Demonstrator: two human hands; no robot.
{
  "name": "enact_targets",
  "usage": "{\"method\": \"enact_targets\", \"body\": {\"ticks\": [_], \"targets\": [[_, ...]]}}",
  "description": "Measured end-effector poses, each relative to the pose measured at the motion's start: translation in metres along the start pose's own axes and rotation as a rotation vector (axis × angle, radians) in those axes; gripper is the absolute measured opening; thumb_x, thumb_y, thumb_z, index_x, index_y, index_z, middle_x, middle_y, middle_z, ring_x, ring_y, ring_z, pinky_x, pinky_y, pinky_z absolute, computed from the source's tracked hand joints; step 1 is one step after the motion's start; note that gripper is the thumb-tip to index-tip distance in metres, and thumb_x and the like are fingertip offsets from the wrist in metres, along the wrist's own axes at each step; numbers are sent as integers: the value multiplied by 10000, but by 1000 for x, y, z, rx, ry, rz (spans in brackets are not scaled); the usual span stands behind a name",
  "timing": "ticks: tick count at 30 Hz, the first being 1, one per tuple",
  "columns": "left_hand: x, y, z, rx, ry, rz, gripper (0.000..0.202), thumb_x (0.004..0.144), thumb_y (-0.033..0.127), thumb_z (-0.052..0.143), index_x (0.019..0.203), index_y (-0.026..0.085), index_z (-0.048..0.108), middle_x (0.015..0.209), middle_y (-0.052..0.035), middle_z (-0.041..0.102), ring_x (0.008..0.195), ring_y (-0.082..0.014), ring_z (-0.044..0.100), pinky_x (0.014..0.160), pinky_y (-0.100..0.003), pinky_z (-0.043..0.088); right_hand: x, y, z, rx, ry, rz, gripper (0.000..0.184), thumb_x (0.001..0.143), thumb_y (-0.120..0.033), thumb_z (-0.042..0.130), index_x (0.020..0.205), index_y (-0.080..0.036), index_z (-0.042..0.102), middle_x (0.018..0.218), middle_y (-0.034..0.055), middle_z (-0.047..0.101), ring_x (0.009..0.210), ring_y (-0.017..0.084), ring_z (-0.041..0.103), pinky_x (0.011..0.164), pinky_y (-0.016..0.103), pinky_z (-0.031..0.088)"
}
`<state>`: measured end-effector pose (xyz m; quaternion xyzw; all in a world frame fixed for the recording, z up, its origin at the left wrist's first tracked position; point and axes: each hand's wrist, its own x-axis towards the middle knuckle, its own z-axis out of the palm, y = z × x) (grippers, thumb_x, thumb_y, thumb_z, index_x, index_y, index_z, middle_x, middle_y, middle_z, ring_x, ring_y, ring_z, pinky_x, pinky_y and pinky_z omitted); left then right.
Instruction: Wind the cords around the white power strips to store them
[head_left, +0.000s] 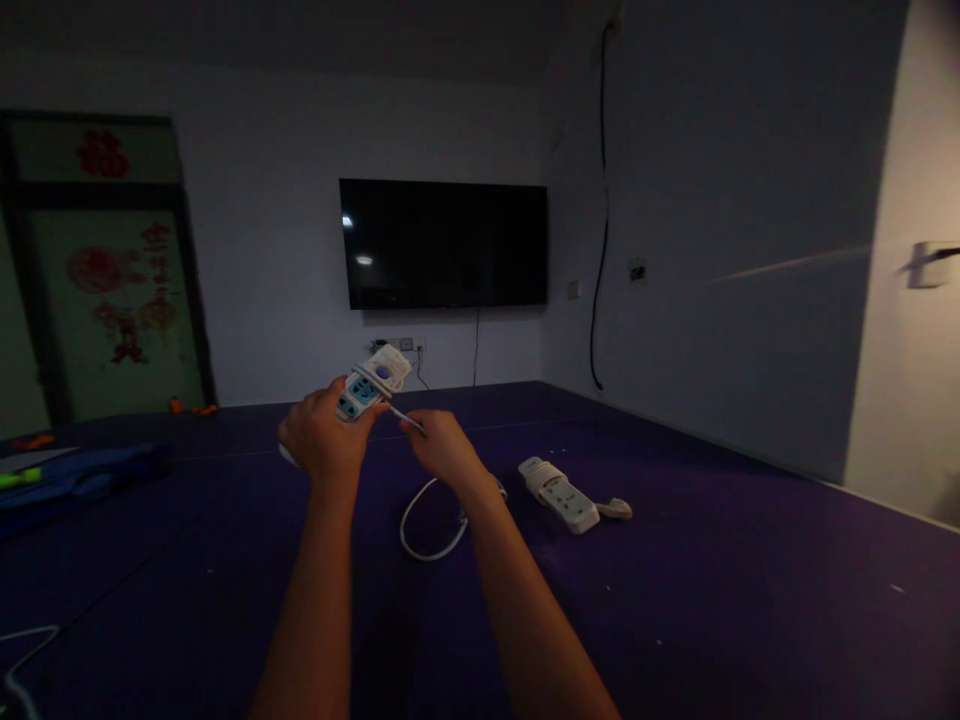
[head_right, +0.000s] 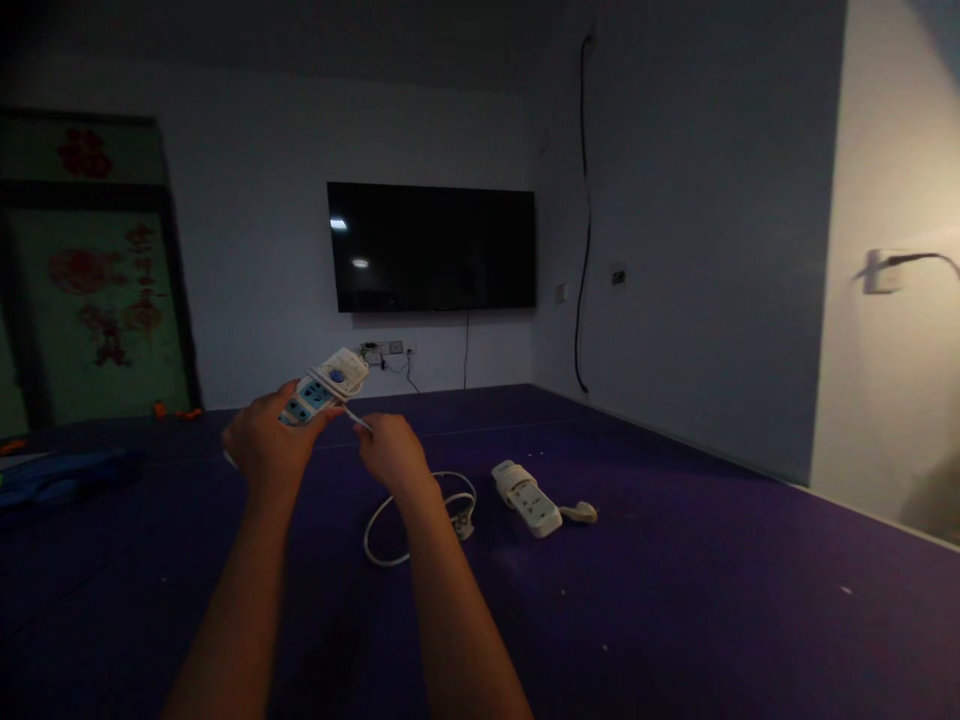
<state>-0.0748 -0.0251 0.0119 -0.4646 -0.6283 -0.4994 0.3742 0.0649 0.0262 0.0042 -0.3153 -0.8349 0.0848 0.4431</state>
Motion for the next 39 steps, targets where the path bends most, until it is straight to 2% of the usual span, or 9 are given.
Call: {"method": "enact_targets", "body": {"ticks": [6,12,14,17,24,29,33,36,39], "targets": [[3,-2,1,109,-116,81,513,761,563,573,1133,215,632,962,-166,670,957,-361,564,789,-483,355,-4,-8,-12,-165,-18,23,198,841,-233,527,872,-182,716,828,112,706,758,213,613,637,273,348],[8,6,-9,230,-477,155,510,755,534,587,1190,269,597,1068,-110,668,1039,-321,542,852,-434,340,-8,-20,-22,-258,-24,10,223,828,-219,522,964,-228,699,914,81,715,852,209,634,680,266,376],[8,11,-12,236,-528,192,496,745,500,615,1191,284,594,1099,-91,663,1064,-306,534,885,-426,324,-9,-21,-24,-261,-9,-6,219,827,-223,534,994,-240,675,905,65,713,832,197,635,668,259,373],[7,17,-11,226,-536,243,504,738,489,627,1199,290,586,1113,-89,657,1075,-307,527,913,-439,304,-8,-18,-27,-254,33,-10,187,825,-230,554,987,-233,647,872,56,707,788,188,630,645,250,364],[2,25,-6,146,-477,314,564,729,629,560,1165,272,588,1059,-105,666,1049,-310,538,894,-440,301,-9,-8,-39,-154,188,-34,160,803,-203,560,953,-227,612,778,26,671,703,173,608,624,244,362],[-2,27,-5,101,-450,347,558,734,631,543,1138,250,595,1037,-101,680,1034,-293,565,919,-437,292,-9,-8,-40,-123,214,-64,165,787,-206,584,946,-236,615,729,12,651,673,175,599,626,253,368],[-5,31,-2,69,-520,325,577,717,640,541,1128,241,609,1068,-102,682,1057,-297,575,903,-415,329,-8,-6,-40,-111,222,-41,149,770,-201,606,913,-233,626,694,9,634,671,182,598,624,263,371],[-4,32,0,78,-569,294,572,720,649,524,1111,244,625,1076,-97,684,1055,-300,584,847,-391,370,-7,-3,-39,0,207,-20,161,749,-179,632,905,-219,624,674,0,619,648,163,590,607,253,380],[-2,28,-2,108,-574,249,591,717,662,514,1121,246,628,1054,-95,693,1030,-301,598,796,-368,389,-7,-1,-38,178,159,-10,249,705,-160,683,942,-202,617,635,-29,585,579,123,555,548,223,370]]}}
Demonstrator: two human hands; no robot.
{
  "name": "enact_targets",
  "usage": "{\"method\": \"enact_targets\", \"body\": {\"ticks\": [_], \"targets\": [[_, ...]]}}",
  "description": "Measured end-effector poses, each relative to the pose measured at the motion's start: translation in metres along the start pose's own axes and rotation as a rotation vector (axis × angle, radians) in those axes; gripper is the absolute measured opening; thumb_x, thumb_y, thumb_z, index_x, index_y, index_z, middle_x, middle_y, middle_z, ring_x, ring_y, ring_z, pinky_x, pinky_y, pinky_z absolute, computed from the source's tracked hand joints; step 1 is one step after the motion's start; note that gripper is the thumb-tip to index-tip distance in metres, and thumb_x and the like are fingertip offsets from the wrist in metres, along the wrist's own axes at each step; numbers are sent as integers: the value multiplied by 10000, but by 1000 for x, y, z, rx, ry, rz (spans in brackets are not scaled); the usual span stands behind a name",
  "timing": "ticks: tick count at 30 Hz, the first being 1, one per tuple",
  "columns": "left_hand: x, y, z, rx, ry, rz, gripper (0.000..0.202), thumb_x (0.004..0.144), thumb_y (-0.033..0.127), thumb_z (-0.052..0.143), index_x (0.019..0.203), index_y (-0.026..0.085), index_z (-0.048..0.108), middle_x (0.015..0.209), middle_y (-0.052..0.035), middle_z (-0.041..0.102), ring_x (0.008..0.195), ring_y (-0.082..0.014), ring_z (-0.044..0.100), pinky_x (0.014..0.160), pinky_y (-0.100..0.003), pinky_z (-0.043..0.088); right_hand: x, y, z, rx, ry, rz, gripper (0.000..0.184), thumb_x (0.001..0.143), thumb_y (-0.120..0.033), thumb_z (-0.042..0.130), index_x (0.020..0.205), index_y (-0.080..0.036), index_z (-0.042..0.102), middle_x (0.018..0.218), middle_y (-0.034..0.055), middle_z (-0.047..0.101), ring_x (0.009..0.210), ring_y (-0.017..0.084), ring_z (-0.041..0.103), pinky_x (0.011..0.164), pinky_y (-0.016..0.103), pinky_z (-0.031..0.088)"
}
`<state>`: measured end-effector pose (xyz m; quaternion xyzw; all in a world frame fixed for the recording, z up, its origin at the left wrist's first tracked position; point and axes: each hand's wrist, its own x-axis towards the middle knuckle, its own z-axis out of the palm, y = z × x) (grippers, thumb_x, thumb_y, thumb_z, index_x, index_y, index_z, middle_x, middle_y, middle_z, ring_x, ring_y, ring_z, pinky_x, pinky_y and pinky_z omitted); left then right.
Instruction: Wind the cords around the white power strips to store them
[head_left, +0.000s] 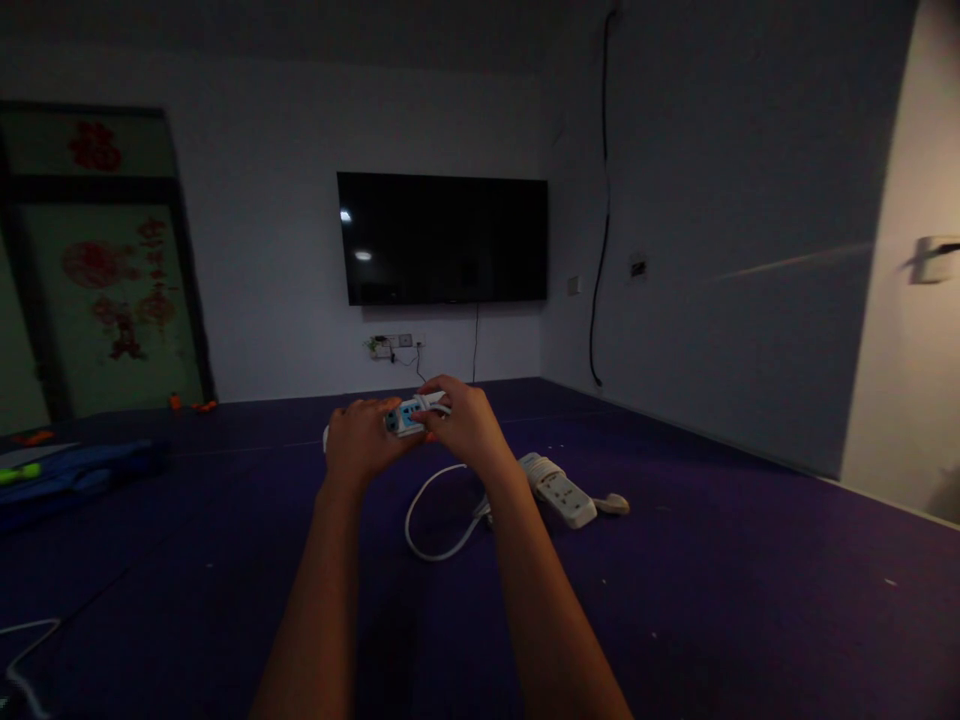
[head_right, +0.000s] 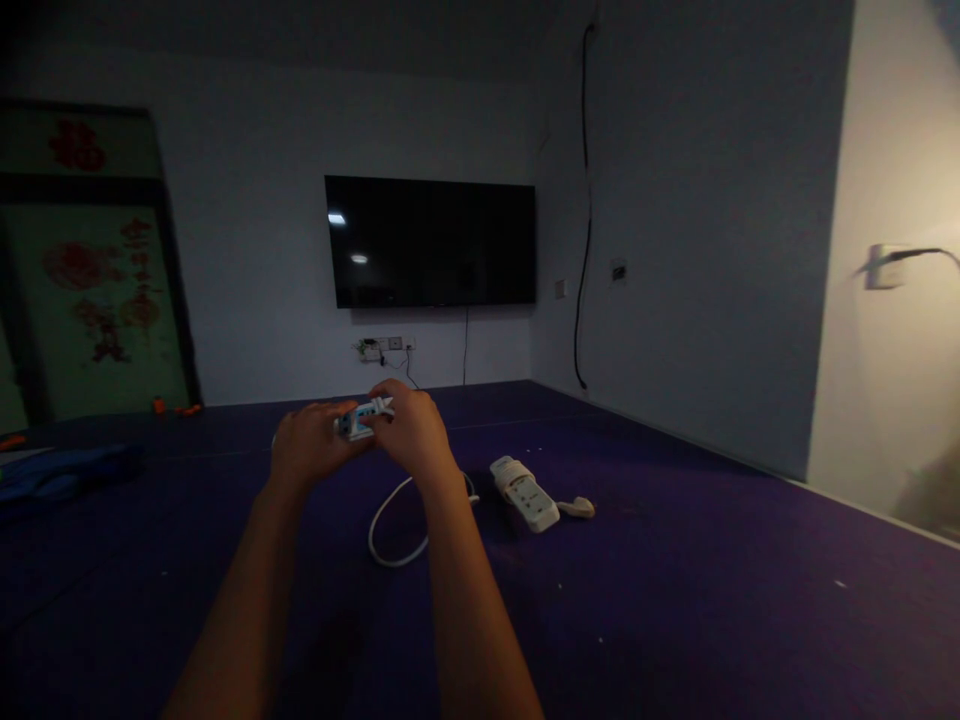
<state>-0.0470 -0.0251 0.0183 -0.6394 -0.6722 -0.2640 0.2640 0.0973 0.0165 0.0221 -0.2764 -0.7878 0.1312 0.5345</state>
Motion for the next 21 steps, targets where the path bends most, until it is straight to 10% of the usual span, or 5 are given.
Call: {"method": "enact_targets", "body": {"ticks": [9,17,21], "targets": [[-4,-27,-8,-67,23,-246,584,693,735,477,1005,287,684,914,-71,718,861,-279,645,659,-318,394,-6,-8,6,389,-311,109,489,637,-121,747,1079,-176,546,543,-105,488,452,74,500,446,188,391],[-10,-46,-15,-59,84,-459,674,677,742,497,1097,244,669,958,-150,712,897,-333,644,677,-371,432,-7,0,1,325,-630,174,71,781,-74,589,805,-138,603,589,-34,590,556,81,575,558,199,447],[-13,-48,-19,-79,69,-402,786,638,816,448,1120,232,658,968,-168,710,891,-352,650,666,-392,447,-3,7,-2,283,-440,63,98,818,-120,540,783,-135,630,595,-32,566,563,86,530,554,205,399]]}}
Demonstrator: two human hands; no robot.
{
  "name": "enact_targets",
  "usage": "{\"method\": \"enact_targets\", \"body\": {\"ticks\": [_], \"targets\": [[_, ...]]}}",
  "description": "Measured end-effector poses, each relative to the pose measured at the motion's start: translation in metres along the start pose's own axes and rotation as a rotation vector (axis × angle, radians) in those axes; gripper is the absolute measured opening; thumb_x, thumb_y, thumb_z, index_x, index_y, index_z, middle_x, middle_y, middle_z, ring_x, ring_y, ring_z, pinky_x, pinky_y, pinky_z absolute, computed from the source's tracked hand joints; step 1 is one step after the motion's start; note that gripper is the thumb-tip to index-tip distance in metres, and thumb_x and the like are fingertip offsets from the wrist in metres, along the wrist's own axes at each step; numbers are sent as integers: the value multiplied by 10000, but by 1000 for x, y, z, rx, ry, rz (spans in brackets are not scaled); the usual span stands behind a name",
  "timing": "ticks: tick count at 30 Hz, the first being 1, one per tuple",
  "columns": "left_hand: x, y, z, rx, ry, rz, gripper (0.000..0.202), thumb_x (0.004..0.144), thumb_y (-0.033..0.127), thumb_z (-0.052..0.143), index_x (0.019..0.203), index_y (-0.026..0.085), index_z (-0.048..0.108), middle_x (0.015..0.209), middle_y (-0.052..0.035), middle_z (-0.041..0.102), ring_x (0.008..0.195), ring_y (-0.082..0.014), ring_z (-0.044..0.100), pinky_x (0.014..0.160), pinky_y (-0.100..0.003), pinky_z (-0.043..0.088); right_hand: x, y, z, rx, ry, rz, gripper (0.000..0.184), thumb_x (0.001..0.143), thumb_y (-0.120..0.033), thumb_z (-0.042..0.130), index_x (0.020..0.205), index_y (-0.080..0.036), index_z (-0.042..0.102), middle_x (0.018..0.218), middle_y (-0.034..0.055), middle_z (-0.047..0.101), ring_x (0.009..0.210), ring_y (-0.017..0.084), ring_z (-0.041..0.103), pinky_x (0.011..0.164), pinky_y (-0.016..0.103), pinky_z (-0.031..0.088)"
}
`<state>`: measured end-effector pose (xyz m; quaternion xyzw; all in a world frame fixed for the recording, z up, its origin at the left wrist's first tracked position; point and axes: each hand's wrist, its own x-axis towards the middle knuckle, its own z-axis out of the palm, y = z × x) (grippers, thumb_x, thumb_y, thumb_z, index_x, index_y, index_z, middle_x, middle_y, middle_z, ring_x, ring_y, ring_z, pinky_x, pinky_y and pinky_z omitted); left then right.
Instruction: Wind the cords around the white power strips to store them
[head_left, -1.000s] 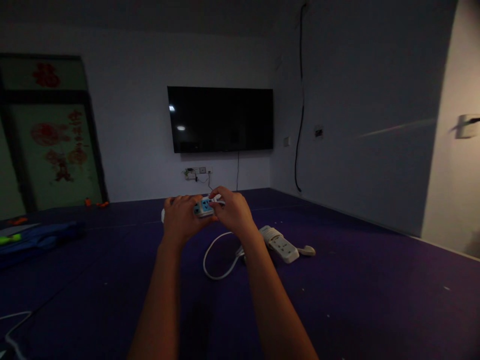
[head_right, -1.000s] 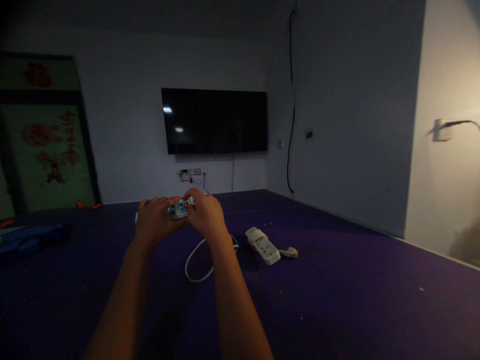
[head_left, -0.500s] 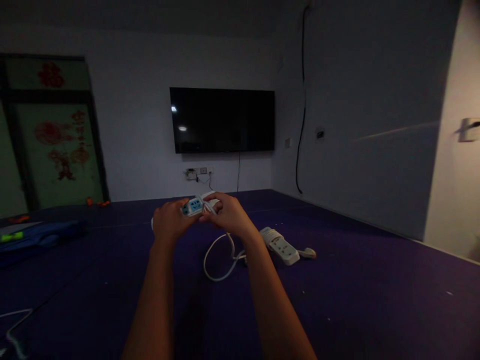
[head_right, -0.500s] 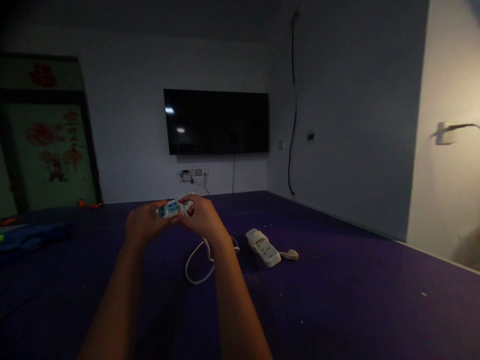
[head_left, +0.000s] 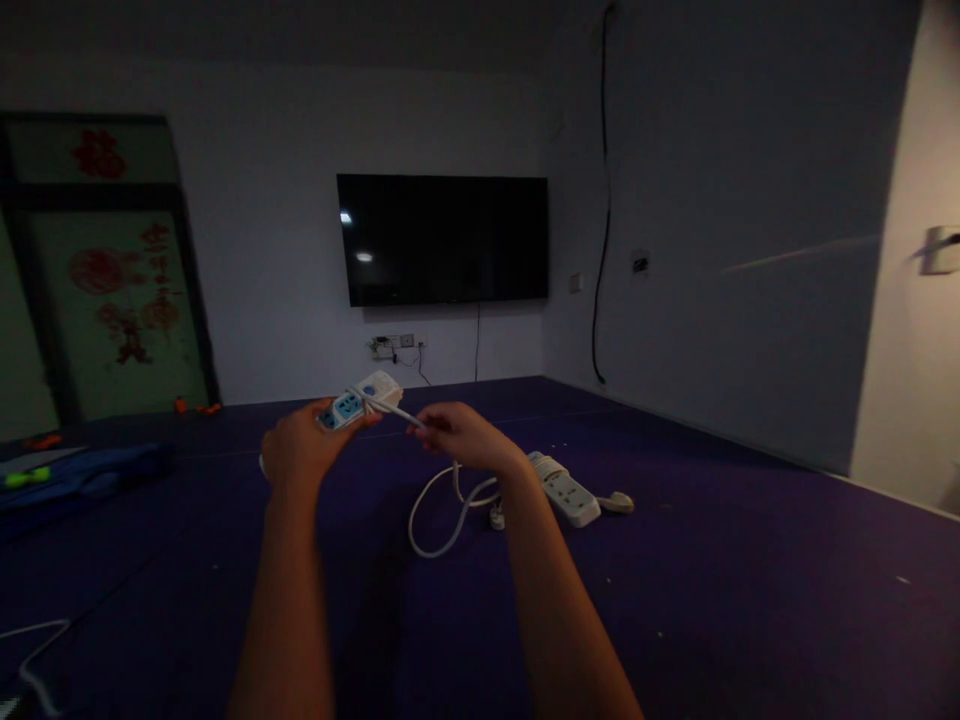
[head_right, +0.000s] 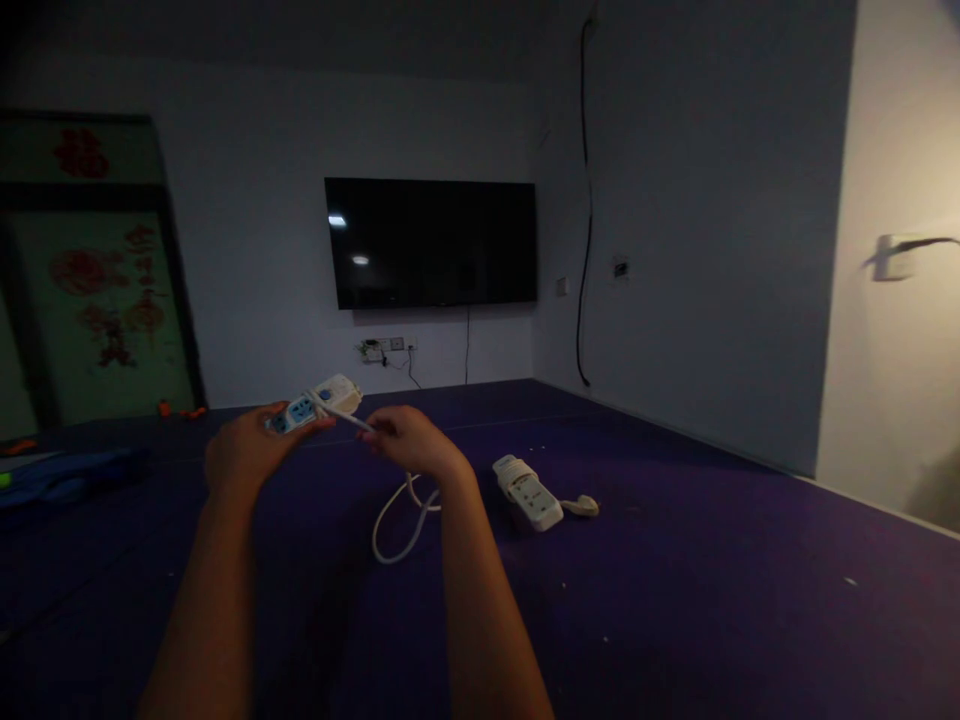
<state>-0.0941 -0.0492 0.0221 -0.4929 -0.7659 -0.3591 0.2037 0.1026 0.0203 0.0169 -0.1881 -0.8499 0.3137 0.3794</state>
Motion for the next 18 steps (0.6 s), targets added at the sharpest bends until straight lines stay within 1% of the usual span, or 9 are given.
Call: {"method": "enact_targets", "body": {"ticks": [2,4,8,11,13,16,18], "targets": [[0,1,-1,-9,-10,14,827,612,839,444,1126,226,655,968,-168,711,871,-347,656,647,-386,452,2,1,-2,-48,159,-106,119,825,-155,533,805,-135,649,620,-25,569,590,93,516,564,208,377],[-1,3,-2,-11,-36,45,823,603,834,465,1121,225,659,956,-158,716,855,-330,661,636,-367,456,4,1,-5,-64,306,-185,148,830,-194,526,839,-138,663,651,-12,585,626,103,523,587,214,377],[-2,9,-7,-28,-97,162,766,593,802,525,1090,238,678,934,-125,723,854,-302,663,653,-339,458,4,0,-8,-28,524,-261,190,825,-239,514,872,-141,670,716,19,628,682,128,560,650,237,410],[-5,15,-12,-56,-130,239,739,570,776,577,1081,252,683,929,-101,724,841,-287,664,663,-330,457,3,-1,-10,-12,635,-270,224,826,-290,515,892,-146,674,727,28,636,696,142,573,678,256,427],[-7,18,-15,-80,-150,278,726,541,754,621,1068,260,686,904,-83,727,807,-273,663,654,-323,452,2,-1,-12,4,687,-269,237,822,-314,524,894,-149,679,726,31,637,700,147,576,683,264,434],[-11,25,-20,-124,-181,331,689,509,722,667,1030,272,695,848,-48,726,750,-245,658,631,-305,439,2,2,-15,50,741,-271,247,806,-334,543,888,-149,685,708,31,633,676,144,569,666,269,438],[-14,29,-24,-143,-189,367,655,503,714,674,992,280,704,824,-28,723,724,-228,651,609,-295,426,3,6,-16,94,750,-269,247,798,-345,553,882,-155,688,681,23,625,657,140,563,650,267,437]]}}
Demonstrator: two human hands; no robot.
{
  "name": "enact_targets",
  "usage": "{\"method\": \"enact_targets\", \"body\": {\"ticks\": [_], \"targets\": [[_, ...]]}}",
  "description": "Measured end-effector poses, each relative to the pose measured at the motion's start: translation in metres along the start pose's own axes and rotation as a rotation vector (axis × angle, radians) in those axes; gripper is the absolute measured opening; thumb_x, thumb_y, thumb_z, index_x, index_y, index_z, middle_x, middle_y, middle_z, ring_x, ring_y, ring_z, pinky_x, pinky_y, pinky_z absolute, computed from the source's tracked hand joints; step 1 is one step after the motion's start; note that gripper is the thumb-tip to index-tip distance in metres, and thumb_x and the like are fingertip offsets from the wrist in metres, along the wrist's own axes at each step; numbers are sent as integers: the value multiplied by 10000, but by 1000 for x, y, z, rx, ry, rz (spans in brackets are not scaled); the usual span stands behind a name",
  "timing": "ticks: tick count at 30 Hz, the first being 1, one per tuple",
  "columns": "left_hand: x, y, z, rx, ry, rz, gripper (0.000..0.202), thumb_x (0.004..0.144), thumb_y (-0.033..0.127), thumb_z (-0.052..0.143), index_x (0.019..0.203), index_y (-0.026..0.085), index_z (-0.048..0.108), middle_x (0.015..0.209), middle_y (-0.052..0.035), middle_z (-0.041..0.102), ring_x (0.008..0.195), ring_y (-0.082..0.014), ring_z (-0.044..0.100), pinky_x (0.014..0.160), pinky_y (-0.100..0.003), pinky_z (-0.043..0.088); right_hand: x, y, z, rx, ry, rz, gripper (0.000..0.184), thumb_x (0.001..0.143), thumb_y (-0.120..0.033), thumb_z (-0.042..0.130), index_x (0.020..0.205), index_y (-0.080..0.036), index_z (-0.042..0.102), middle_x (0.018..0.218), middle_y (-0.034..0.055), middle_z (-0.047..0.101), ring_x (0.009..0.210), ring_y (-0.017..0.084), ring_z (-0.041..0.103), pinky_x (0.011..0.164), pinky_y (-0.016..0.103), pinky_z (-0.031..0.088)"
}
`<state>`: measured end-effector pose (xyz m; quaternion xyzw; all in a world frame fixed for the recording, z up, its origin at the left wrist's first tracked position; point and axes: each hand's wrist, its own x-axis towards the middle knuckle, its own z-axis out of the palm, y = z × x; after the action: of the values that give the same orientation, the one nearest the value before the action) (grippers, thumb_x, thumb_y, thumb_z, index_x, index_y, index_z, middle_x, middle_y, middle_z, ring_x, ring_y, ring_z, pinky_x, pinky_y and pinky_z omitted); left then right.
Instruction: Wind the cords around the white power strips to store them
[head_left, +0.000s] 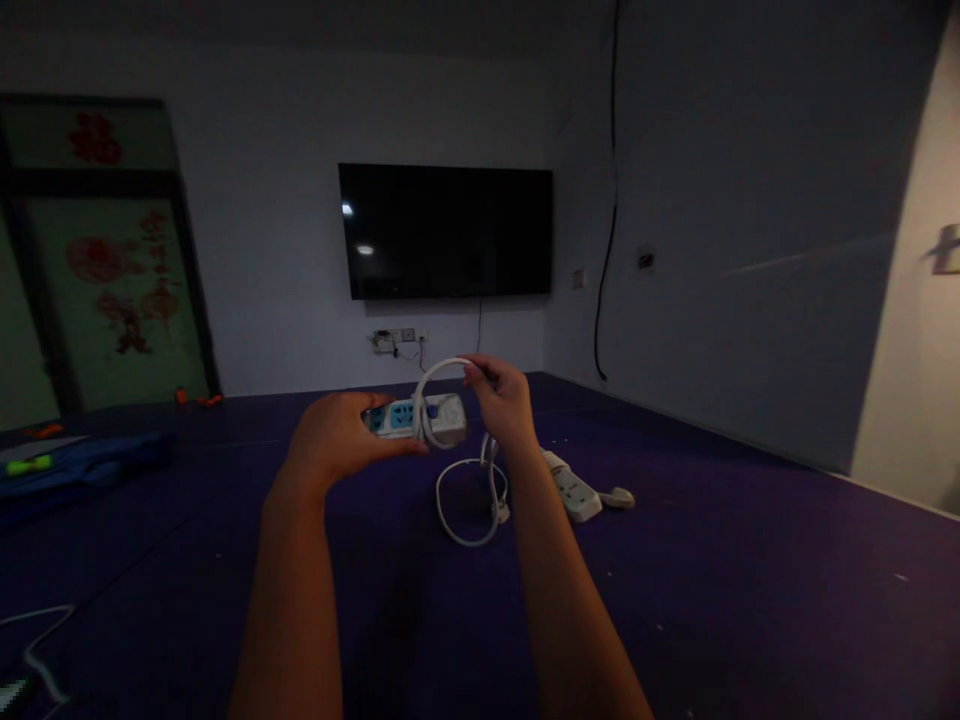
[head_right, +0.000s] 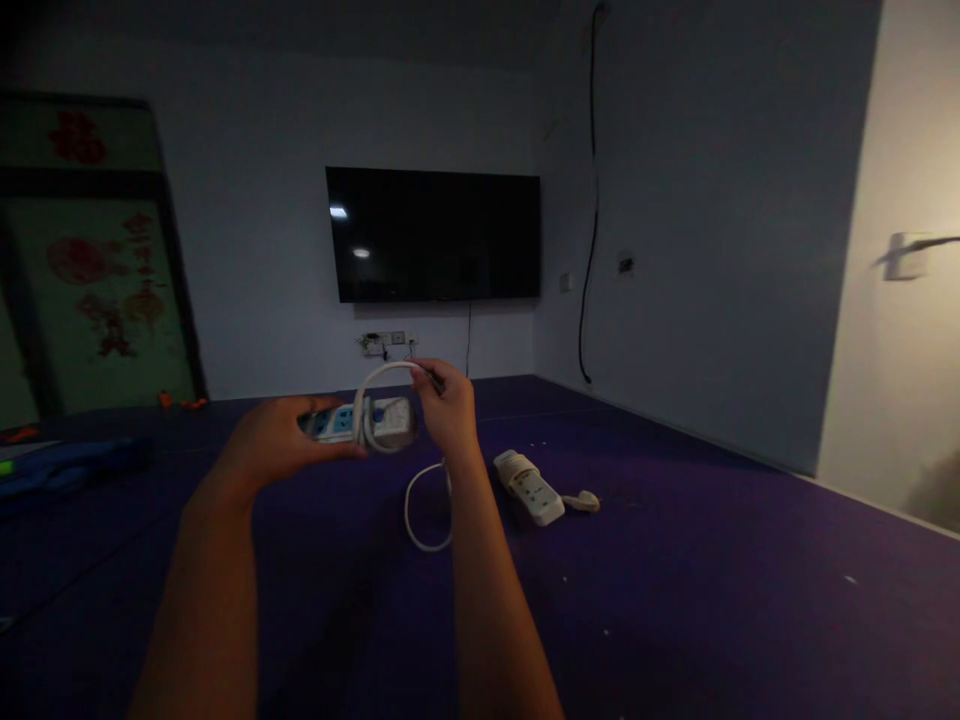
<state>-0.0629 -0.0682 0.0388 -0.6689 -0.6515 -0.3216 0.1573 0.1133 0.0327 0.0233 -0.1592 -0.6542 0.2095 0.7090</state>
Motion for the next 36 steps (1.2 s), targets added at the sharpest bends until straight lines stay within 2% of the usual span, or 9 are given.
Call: {"method": "enact_targets", "body": {"ticks": [7,13,19,24,29,36], "targets": [[-6,18,-8,-30,4,96,582,480,689,697,911,299,717,756,6,707,662,-189,623,574,-282,396,2,12,-2,161,6,128,288,713,-407,628,843,-160,696,626,6,610,626,136,557,610,259,428],[-8,21,-11,-6,-5,113,553,483,666,697,880,282,720,766,3,707,673,-188,617,580,-273,386,0,14,-1,255,-41,274,360,648,-437,672,864,-150,703,623,-8,589,602,122,535,566,241,392],[-11,27,-15,-17,-42,130,562,488,643,707,920,283,716,801,-1,711,692,-196,618,601,-296,402,0,20,2,372,-86,348,368,591,-435,716,829,-154,708,587,-18,580,540,98,489,518,229,345],[-13,30,-17,-6,-21,163,582,473,659,706,915,281,717,839,-11,713,742,-215,628,648,-316,426,-1,25,7,459,-117,399,403,542,-449,755,813,-155,710,586,-19,577,517,84,460,492,222,324],[-13,28,-15,-1,-12,164,620,449,673,712,936,288,713,867,-14,718,774,-226,632,679,-328,437,-3,27,10,509,-170,424,423,543,-451,770,837,-153,705,577,-31,567,470,70,433,461,220,313],[-14,26,-15,-9,13,208,687,423,699,721,963,273,709,881,-21,716,778,-229,635,685,-336,440,-7,21,16,532,-173,475,392,549,-419,783,823,-148,709,548,-39,552,441,63,431,434,209,317]]}}
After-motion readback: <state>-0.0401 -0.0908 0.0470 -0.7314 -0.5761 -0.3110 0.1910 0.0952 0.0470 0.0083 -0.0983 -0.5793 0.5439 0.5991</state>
